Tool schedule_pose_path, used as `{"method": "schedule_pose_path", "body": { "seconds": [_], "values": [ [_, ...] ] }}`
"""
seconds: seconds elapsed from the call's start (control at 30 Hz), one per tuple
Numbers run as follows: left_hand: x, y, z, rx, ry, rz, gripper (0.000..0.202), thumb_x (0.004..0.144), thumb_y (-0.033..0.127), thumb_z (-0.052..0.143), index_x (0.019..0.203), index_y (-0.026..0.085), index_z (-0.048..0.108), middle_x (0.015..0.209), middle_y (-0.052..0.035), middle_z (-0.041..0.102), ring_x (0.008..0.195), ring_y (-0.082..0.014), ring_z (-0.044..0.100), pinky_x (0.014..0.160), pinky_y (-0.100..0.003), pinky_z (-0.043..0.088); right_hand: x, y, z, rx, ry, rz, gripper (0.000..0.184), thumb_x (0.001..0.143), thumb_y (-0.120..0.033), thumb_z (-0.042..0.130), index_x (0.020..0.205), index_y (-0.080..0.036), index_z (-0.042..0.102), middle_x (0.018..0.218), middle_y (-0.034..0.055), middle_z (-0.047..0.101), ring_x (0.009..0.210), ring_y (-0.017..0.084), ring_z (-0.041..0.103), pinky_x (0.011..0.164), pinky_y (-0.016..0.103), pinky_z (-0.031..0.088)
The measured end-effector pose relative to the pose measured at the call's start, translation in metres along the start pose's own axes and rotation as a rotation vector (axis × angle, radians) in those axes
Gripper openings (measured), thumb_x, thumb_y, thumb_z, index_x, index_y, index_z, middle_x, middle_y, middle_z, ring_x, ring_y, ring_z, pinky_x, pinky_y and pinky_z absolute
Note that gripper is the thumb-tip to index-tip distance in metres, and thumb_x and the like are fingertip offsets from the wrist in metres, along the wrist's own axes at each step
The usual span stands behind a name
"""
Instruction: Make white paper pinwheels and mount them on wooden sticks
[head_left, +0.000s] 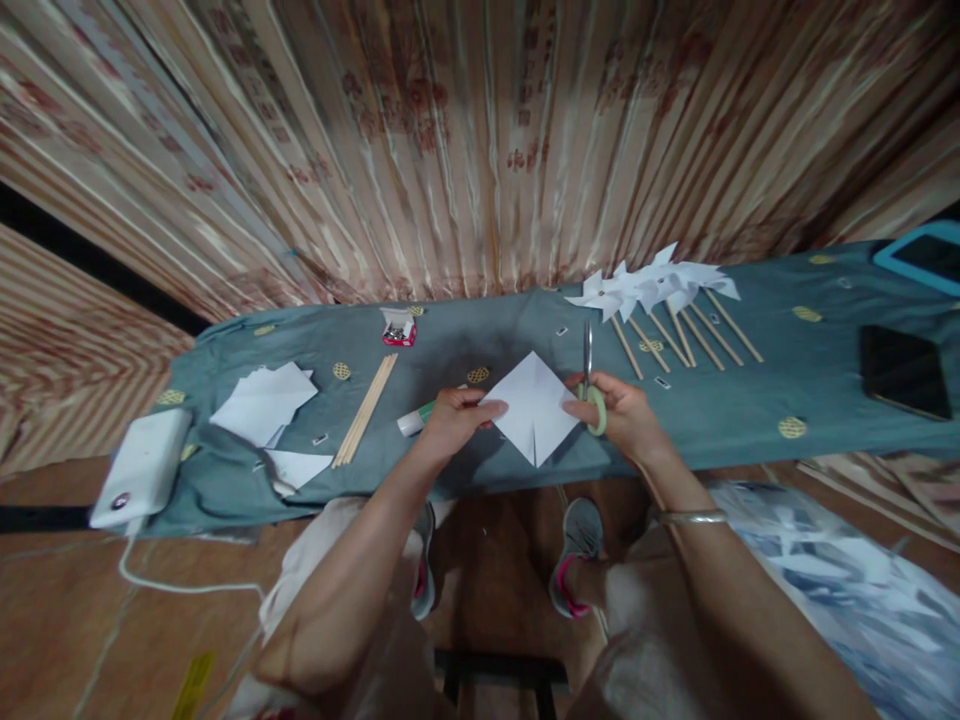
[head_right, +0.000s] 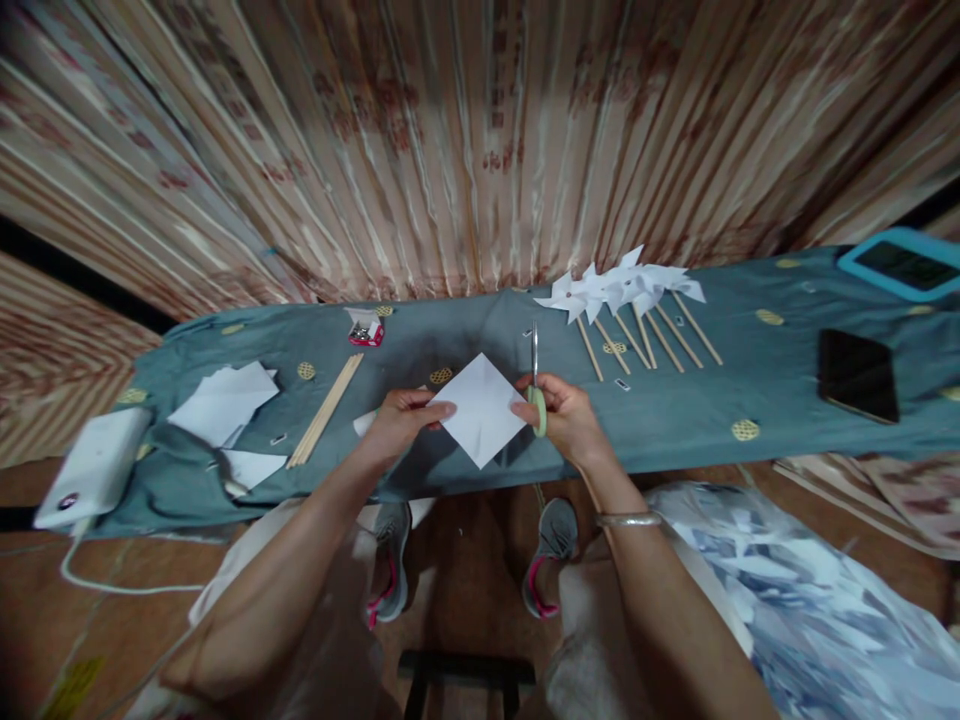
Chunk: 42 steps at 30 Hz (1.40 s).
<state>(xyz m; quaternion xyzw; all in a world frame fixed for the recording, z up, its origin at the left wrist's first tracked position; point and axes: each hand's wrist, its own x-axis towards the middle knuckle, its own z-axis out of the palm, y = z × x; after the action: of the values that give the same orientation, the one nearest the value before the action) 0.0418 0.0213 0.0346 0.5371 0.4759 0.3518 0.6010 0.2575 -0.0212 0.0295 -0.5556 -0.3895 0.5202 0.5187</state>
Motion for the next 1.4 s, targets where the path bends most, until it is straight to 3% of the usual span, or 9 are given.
{"method": "schedule_pose_path", "body": {
  "seconds": [0.3,0.5,0.57,0.63,0.7,0.87,1.07,1.4],
  "values": [
    [0.000,0.012,-0.005,-0.128,0.146,0.011,0.022,0.053,0.036,0.079,0.056,0.016,0.070,0.054,-0.0011,0.062,0.051,-0.0097,0.049,0.054,-0.023,0.038,0.005,0.004,-0.002,0.069,0.142,-0.023,0.046,0.039,-0.037,0.088,0.076,-0.021,0.065,0.055,-0.0077,0.056,0.051,0.008,0.045,0.050,0.023,0.034],
    [0.003,0.009,-0.001,-0.343,0.338,0.039,0.022,0.055,0.033,0.078,0.068,0.016,0.072,0.066,-0.0013,0.067,0.059,-0.0087,0.055,0.062,-0.022,0.042,0.013,0.006,0.013,0.211,0.288,-0.093,0.037,0.046,-0.033,0.085,0.075,-0.021,0.065,0.059,-0.0077,0.056,0.054,0.009,0.047,0.054,0.024,0.035],
    [0.001,0.004,0.010,-0.352,0.289,0.031,0.027,0.053,0.030,0.080,0.075,0.016,0.074,0.073,-0.0022,0.070,0.063,-0.0098,0.057,0.063,-0.022,0.043,0.016,0.007,0.020,0.259,0.314,-0.125,0.036,0.049,-0.034,0.084,0.075,-0.021,0.063,0.061,-0.0073,0.057,0.057,0.010,0.049,0.057,0.025,0.037],
    [-0.003,-0.003,0.023,-0.346,0.153,0.017,0.032,0.047,0.025,0.083,0.077,0.016,0.074,0.076,-0.0024,0.071,0.069,-0.0123,0.060,0.068,-0.024,0.046,0.018,0.009,0.028,0.295,0.321,-0.134,0.037,0.049,-0.036,0.083,0.076,-0.021,0.062,0.061,-0.0072,0.057,0.058,0.010,0.050,0.059,0.025,0.038],
    [-0.007,-0.008,0.037,-0.331,0.093,-0.010,0.035,0.043,0.023,0.085,0.076,0.016,0.073,0.075,-0.0023,0.070,0.069,-0.0135,0.060,0.069,-0.026,0.047,0.020,0.011,0.037,0.314,0.314,-0.136,0.038,0.049,-0.037,0.083,0.076,-0.021,0.061,0.062,-0.0069,0.058,0.059,0.010,0.051,0.060,0.025,0.039],
    [-0.007,-0.009,0.053,-0.416,0.189,0.038,0.034,0.050,0.032,0.085,0.077,0.016,0.072,0.083,-0.0056,0.073,0.078,-0.0179,0.064,0.077,-0.030,0.049,0.021,0.016,0.057,0.315,0.306,-0.123,0.039,0.049,-0.036,0.082,0.079,-0.022,0.062,0.062,-0.0071,0.057,0.059,0.010,0.049,0.059,0.025,0.039],
    [0.001,-0.004,0.042,-0.473,0.354,0.045,0.030,0.055,0.034,0.082,0.072,0.015,0.068,0.070,-0.0030,0.069,0.065,-0.0144,0.060,0.066,-0.027,0.047,0.017,0.017,0.071,0.288,0.235,-0.098,0.039,0.051,-0.038,0.082,0.081,-0.022,0.062,0.067,-0.0061,0.060,0.062,0.012,0.052,0.061,0.027,0.041],
    [0.007,0.006,0.015,-0.294,0.407,0.141,0.016,0.060,0.026,0.073,0.058,0.015,0.062,0.057,0.0014,0.061,0.055,-0.0120,0.054,0.059,-0.025,0.043,-0.009,0.008,0.066,0.049,-0.026,-0.077,0.037,0.068,-0.052,0.074,0.083,-0.019,0.066,0.069,0.0014,0.068,0.061,0.013,0.056,0.061,0.026,0.044]
  ]
}}
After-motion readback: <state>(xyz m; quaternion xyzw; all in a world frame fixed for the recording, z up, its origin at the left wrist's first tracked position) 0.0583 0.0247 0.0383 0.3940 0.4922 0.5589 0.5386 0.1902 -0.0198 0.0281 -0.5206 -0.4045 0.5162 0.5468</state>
